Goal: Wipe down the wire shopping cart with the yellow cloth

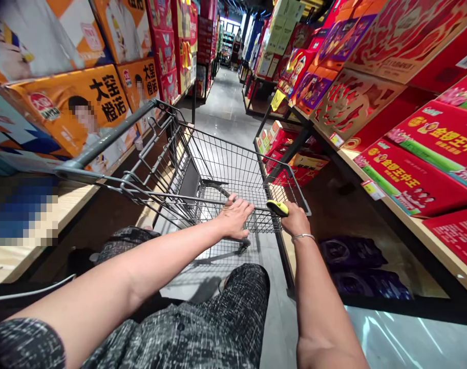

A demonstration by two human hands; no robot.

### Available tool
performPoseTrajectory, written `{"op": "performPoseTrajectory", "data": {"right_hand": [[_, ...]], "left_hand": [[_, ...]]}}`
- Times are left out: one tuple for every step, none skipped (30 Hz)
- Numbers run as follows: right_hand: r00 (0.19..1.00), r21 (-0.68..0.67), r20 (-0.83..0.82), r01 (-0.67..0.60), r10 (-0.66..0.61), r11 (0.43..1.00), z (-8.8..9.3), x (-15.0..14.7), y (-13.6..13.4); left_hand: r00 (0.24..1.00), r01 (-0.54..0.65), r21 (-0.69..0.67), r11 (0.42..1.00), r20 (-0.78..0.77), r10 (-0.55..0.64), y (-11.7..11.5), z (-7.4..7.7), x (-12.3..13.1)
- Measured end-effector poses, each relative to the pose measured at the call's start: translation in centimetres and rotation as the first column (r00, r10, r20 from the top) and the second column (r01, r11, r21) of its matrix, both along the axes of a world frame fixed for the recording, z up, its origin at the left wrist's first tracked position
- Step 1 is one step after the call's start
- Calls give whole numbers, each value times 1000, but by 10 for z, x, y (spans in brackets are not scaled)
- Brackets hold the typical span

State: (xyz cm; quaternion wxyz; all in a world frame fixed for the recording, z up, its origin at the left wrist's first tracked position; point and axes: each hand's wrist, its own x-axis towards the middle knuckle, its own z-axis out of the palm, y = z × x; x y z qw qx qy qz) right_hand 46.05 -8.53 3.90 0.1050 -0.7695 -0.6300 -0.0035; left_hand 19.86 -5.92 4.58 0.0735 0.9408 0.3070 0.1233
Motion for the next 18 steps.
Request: {"op": "performPoseTrajectory", "data": {"right_hand": [[1000, -4, 3, 7, -7, 1000, -1, 2, 1], [1000, -11, 4, 12, -12, 1000, -1, 5, 1], [1000, -21, 4, 19, -19, 1000, -1, 7, 2], [1000, -30, 1, 25, -25, 999, -1, 9, 2], [999, -37, -4, 34, -34, 999, -1, 10, 3], [999, -40, -8, 45, -46, 998, 0, 11, 3], [998, -40, -12, 57, -58, 998, 0, 10, 3], [998, -39, -12, 68, -69, 997, 0, 9, 2], [997, -38, -8, 81, -82, 996, 1, 6, 2], [995, -37, 0, 101, -101, 994, 2, 3, 2], [992, -38, 7, 125, -124, 991, 4, -1, 3], [988, -42, 17, 151, -151, 988, 5, -6, 3], [983, -50, 30, 181, -180, 982, 6, -12, 4], [977, -56, 47, 210, -207, 976, 8, -17, 5], [972, -59, 65, 230, -226, 971, 8, -23, 6], [968, -56, 83, 240, -235, 969, 8, -29, 7], [967, -46, 100, 241, -236, 969, 7, -35, 7], [966, -29, 114, 237, -232, 971, 5, -40, 8]], "left_hand": [[1000, 1, -3, 1000, 6, -1, 0, 0, 3], [1000, -1, -6, 1000, 9, 1, 0, 0, 6], [1000, -6, -7, 1000, 11, 6, 1, 1, 8], [1000, -9, -8, 1000, 10, 9, 2, 1, 9], [1000, -8, -11, 1000, 6, 8, 4, 2, 10], [1000, -4, -13, 1000, 0, 4, 7, 3, 11], [1000, 2, -16, 1000, -7, -2, 11, 3, 11], [1000, 10, -21, 1000, -16, -10, 16, 4, 12], [999, 19, -26, 999, -28, -20, 22, 4, 13], [999, 31, -30, 999, -39, -32, 29, 4, 13], [998, 42, -32, 999, -48, -43, 37, 4, 14], [997, 53, -34, 998, -59, -55, 44, 4, 15], [995, 63, -36, 997, -70, -66, 52, 4, 15], [994, 69, -38, 997, -82, -72, 59, 5, 15], [993, 73, -40, 997, -92, -76, 66, 6, 14], [991, 77, -44, 996, -102, -81, 73, 7, 13], [990, 80, -48, 996, -109, -85, 79, 9, 11], [990, 81, -50, 995, -110, -86, 84, 10, 8]]}}
